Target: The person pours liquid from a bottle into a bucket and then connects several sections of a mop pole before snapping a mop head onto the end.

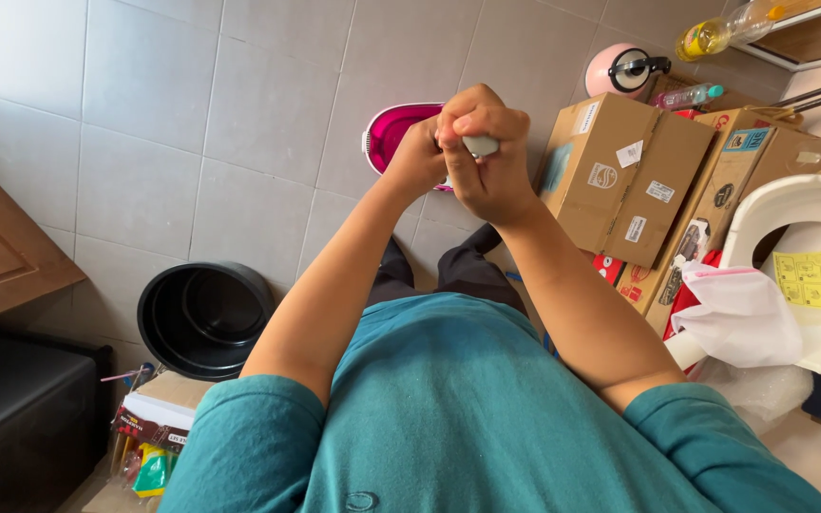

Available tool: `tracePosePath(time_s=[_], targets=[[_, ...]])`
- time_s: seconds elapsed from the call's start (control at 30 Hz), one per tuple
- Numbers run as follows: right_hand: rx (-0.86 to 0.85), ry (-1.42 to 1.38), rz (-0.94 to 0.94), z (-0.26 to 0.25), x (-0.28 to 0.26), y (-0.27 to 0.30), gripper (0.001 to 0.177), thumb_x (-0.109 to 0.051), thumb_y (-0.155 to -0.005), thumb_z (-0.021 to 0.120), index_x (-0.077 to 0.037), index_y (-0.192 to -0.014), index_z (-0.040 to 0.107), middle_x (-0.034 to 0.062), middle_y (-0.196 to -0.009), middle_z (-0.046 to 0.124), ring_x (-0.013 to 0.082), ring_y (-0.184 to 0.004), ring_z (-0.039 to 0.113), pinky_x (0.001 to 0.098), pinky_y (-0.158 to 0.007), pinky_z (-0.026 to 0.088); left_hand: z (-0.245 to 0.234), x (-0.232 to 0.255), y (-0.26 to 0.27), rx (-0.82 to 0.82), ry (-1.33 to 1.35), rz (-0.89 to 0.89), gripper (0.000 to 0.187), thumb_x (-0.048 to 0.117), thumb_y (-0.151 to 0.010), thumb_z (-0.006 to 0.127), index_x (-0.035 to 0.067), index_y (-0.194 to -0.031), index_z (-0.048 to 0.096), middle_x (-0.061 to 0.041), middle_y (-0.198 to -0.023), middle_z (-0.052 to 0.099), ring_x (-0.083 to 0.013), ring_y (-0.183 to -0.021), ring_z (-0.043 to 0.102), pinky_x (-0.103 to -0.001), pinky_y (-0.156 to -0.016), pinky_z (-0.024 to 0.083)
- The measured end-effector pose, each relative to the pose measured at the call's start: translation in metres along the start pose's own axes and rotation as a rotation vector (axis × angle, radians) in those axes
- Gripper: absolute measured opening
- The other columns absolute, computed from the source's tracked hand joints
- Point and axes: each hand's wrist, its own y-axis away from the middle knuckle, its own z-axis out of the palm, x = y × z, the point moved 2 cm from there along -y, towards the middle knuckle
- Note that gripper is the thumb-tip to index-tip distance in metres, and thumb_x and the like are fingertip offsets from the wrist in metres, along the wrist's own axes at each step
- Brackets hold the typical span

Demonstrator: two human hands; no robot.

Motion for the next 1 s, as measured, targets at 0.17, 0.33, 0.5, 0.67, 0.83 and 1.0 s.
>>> tracePosePath(time_s=[0.17,0.33,0.5,0.67,0.83,1.0], targets=[[-0.026,0.028,-0.015,0.001,0.010,0.002,0.026,0.000,-0.109,0.060,-0.015,-0.123,0.043,0.0125,-0.099,0.060,0.0201,-0.084,0.063,0.0306,-0.074,0.056,-0.001,-0.021,-0.007,0.016,-0.089,-0.094,0.021,0.024,-0.094,0.071,0.004,-0.099,0.066,-0.003,-0.086,0.071,-0.0122,-0.083,0.067,-0.032,-0.072,0.056],[-0.002,0.105,0.022,0.000,0.019,0.016,0.026,-0.001,-0.111,0.060,-0.013,-0.125,0.041,0.0132,-0.103,0.061,0.0202,-0.085,0.062,0.0307,-0.076,0.054,0.000,-0.035,-0.009,-0.016,-0.147,0.011,0.020,0.023,-0.094,0.067,0.006,-0.103,0.070,-0.004,-0.088,0.074,-0.0166,-0.083,0.071,-0.033,-0.071,0.056],[-0.007,0.274,-0.007,0.006,0.003,0.020,0.028,-0.004,-0.109,0.062,-0.006,-0.126,0.040,0.0165,-0.107,0.062,0.0284,-0.095,0.065,0.0368,-0.087,0.055,0.001,-0.032,-0.010,0.005,-0.462,0.277,0.021,0.021,-0.095,0.067,0.006,-0.110,0.063,-0.010,-0.096,0.071,-0.0249,-0.091,0.069,-0.037,-0.075,0.054],[-0.011,0.290,0.020,0.008,-0.031,0.011,0.024,-0.006,-0.106,0.065,-0.006,-0.120,0.045,0.0151,-0.109,0.065,0.0281,-0.097,0.068,0.0353,-0.086,0.056,0.005,-0.017,-0.006,-0.071,-0.387,0.392,0.016,0.018,-0.097,0.061,0.007,-0.108,0.063,-0.009,-0.103,0.070,-0.0232,-0.096,0.070,-0.037,-0.078,0.056],[-0.035,0.347,0.047,-0.006,-0.067,-0.023,0.014,-0.006,-0.105,0.064,-0.004,-0.117,0.056,0.0140,-0.107,0.065,0.0276,-0.096,0.066,0.0359,-0.087,0.055,0.003,0.015,0.000,0.002,-0.315,0.149,0.019,0.017,-0.091,0.064,0.005,-0.106,0.070,-0.008,-0.094,0.074,-0.0202,-0.091,0.071,-0.037,-0.075,0.055],[0.009,0.308,-0.012,-0.017,-0.103,-0.055,0.011,-0.004,-0.109,0.062,-0.004,-0.117,0.056,0.0116,-0.104,0.062,0.0228,-0.095,0.064,0.0338,-0.088,0.053,0.000,0.065,0.002,0.026,-0.303,0.102,0.019,0.018,-0.082,0.070,0.002,-0.092,0.070,-0.008,-0.073,0.072,-0.0164,-0.068,0.069,-0.036,-0.062,0.053]])
